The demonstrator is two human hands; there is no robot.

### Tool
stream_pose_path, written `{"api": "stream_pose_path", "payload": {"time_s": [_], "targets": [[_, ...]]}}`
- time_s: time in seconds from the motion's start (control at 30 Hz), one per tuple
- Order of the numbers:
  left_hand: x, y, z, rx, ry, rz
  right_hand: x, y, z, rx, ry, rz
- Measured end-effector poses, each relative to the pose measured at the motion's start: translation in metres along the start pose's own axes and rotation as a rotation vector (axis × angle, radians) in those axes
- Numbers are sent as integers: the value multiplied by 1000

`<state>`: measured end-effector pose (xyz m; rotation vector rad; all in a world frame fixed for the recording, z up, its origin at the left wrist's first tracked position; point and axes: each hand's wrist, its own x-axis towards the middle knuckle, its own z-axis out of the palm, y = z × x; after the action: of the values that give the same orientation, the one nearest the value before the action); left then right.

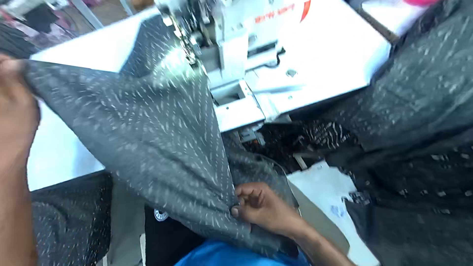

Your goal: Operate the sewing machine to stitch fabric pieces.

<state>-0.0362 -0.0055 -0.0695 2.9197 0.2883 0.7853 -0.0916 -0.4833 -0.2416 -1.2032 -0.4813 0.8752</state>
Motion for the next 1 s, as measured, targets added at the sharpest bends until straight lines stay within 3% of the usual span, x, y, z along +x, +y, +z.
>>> {"api": "stream_pose_path", "payload": {"time_s": [0.1,0.2,0.3,0.4,0.7,1.0], "targets": [[32,55,-7,34,-165,165,8,12,0,-78,14,12],[3,139,19,-167,-244,219,9,15,-1,-105,27,16],[-22,178,51,-209,-314,207,7,8,-4,-115,-11,6],[-18,178,71,-148,-341,190,8,-2,-8,-89,-16,-78],[57,153,104,-139,-426,120,66,-37,-21,-173,44,-364],[120,141,119,-47,-509,38,117,-68,-28,-156,94,-373]]}}
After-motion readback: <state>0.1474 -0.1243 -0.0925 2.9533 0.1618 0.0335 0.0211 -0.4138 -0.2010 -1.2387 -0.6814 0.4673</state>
